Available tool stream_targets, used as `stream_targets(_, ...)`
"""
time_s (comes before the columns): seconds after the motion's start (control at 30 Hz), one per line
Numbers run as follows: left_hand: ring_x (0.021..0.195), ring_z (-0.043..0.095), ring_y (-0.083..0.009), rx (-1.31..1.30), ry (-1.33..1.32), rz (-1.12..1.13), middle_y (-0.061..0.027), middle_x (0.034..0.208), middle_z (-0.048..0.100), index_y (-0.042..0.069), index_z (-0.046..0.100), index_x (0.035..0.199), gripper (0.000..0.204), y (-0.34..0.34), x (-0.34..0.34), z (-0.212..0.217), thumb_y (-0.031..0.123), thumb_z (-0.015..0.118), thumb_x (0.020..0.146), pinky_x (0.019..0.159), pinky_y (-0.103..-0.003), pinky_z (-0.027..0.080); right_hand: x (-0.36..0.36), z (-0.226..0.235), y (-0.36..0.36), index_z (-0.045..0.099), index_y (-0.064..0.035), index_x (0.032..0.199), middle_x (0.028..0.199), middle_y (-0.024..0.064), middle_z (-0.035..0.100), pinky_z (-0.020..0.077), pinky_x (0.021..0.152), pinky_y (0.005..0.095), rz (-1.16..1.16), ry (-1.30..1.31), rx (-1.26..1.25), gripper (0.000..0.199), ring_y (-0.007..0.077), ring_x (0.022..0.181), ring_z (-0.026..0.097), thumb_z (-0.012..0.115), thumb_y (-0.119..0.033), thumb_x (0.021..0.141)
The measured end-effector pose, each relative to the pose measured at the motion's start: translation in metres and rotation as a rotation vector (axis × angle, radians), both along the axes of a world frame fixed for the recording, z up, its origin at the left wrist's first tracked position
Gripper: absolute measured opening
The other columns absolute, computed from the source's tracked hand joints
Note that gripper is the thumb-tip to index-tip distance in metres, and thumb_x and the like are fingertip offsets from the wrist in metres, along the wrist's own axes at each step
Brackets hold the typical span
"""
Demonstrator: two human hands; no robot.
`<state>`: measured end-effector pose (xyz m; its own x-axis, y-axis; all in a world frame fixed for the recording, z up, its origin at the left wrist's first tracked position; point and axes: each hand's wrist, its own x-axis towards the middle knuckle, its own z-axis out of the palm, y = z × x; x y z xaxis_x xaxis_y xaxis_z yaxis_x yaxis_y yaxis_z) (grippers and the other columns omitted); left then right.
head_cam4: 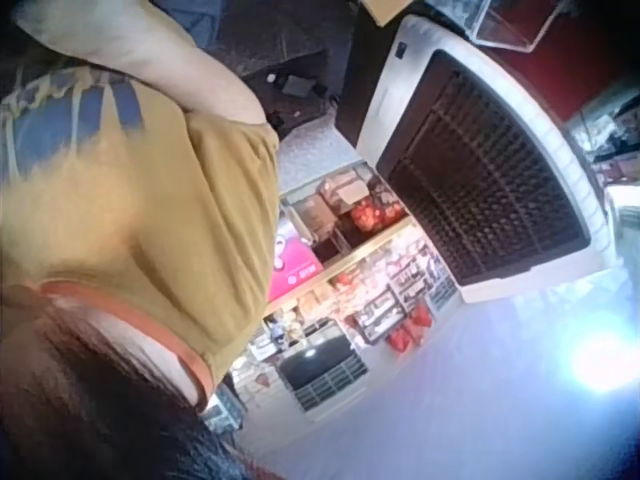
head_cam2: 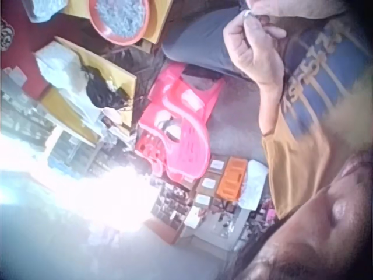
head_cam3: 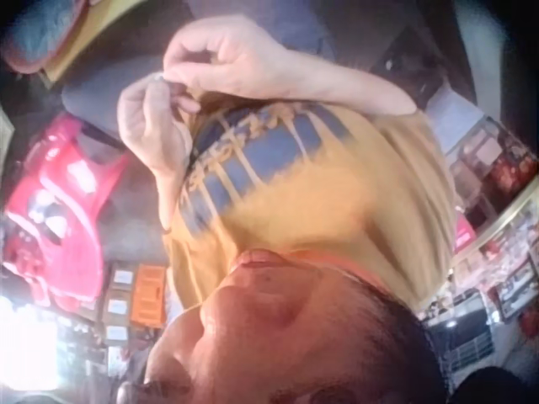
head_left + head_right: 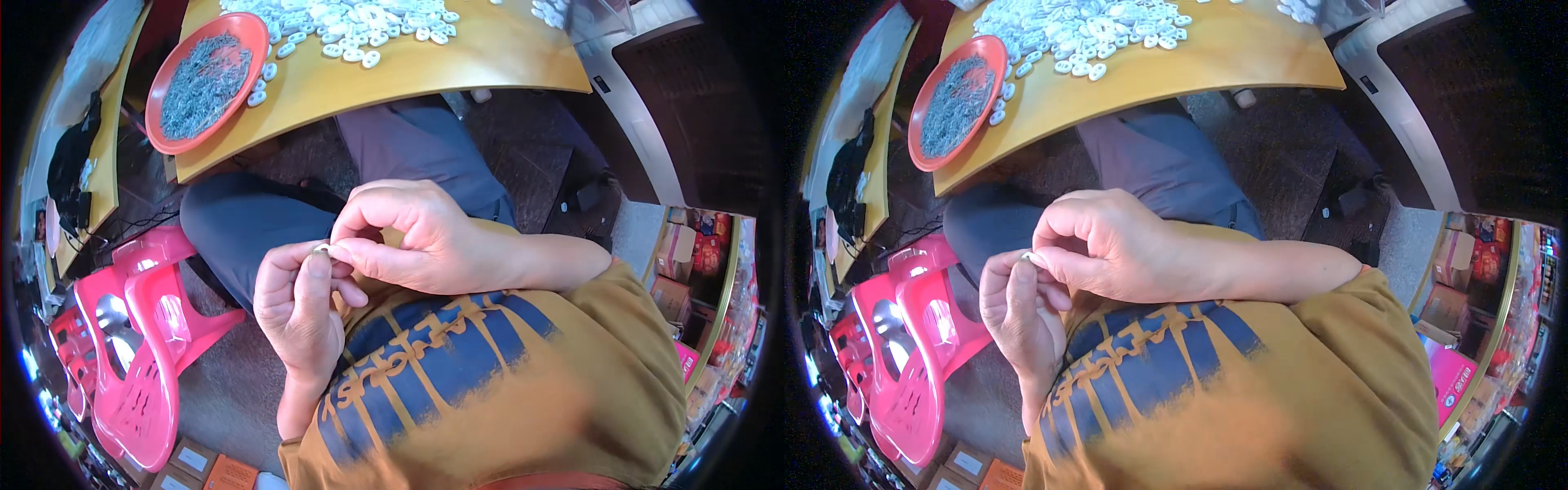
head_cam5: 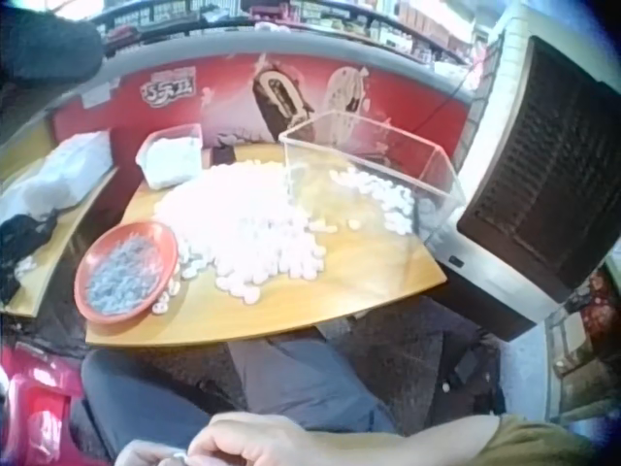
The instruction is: Assembling small white plastic components by inserting metal springs into them at a workbench.
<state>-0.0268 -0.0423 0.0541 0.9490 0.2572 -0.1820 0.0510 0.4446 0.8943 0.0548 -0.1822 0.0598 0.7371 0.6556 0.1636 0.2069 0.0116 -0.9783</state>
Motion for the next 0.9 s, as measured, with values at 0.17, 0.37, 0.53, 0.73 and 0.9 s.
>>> stream_targets(0.17, 0.052, 0.054, -0.0132, -0.069, 0.071, 0.051, -0.0114, 0.074, 0.059, -0.004, 0.052, 0.092, 0.011, 0.006, 0.017, -0.008, 0.006, 0.047, 0.089, 0.048, -0.02, 0.046, 0.015, -0.011, 0.011, 0.06, -0.002, 0.083, 0.075, 0.006, 0.058, 0.0439, 0.057, 0.0257, -0.044, 0.015, 0.022, 0.006, 0.0145, 0.065, 0.057, 0.059, -0.008, 0.083)
stream_targets(0.37, 0.05, 0.053, -0.0119, -0.107, 0.115, 0.079, -0.0092, 0.074, 0.059, -0.002, 0.053, 0.093, 0.013, 0.015, 0.042, -0.016, 0.011, 0.052, 0.089, 0.048, -0.02, 0.044, 0.048, -0.017, 0.011, 0.059, -0.0006, 0.09, 0.076, 0.0102, 0.057, 0.0444, 0.057, 0.0291, -0.044, -0.12, 0.026, 0.013, 0.0208, 0.066, 0.057, 0.062, -0.008, 0.08)
stream_targets(0.53, 0.048, 0.05, -0.0122, -0.139, 0.144, 0.07, -0.0099, 0.073, 0.06, -0.001, 0.053, 0.092, 0.015, 0.02, 0.063, -0.022, 0.013, 0.055, 0.087, 0.046, -0.022, 0.042, 0.092, -0.014, -0.005, 0.061, -0.0002, 0.086, 0.075, 0.0093, 0.059, 0.0446, 0.054, 0.0276, -0.272, -0.402, -0.154, 0.013, 0.0209, 0.064, 0.057, 0.065, -0.001, 0.074)
stream_targets(0.73, 0.047, 0.049, -0.0123, -0.166, 0.227, 0.039, -0.0101, 0.073, 0.06, -0.001, 0.053, 0.093, 0.015, 0.019, 0.085, -0.03, 0.012, 0.056, 0.087, 0.045, -0.022, 0.042, 0.14, -0.036, -0.013, 0.056, -0.0066, 0.08, 0.073, 0.0063, 0.054, 0.0428, 0.058, 0.0351, -0.501, -0.729, -0.254, 0.016, 0.0251, 0.066, 0.054, 0.065, -0.004, 0.068)
stream_targets(0.9, 0.047, 0.049, -0.0121, -0.163, 0.25, 0.001, -0.0098, 0.074, 0.06, -0.001, 0.053, 0.093, 0.014, 0.017, 0.097, -0.03, 0.012, 0.056, 0.087, 0.045, -0.022, 0.042, 0.149, -0.036, -0.006, 0.059, -0.0081, 0.081, 0.082, 0.0048, 0.055, 0.0398, 0.069, 0.0335, -0.493, -0.777, -0.524, 0.018, 0.0224, 0.076, 0.052, 0.071, -0.01, 0.067)
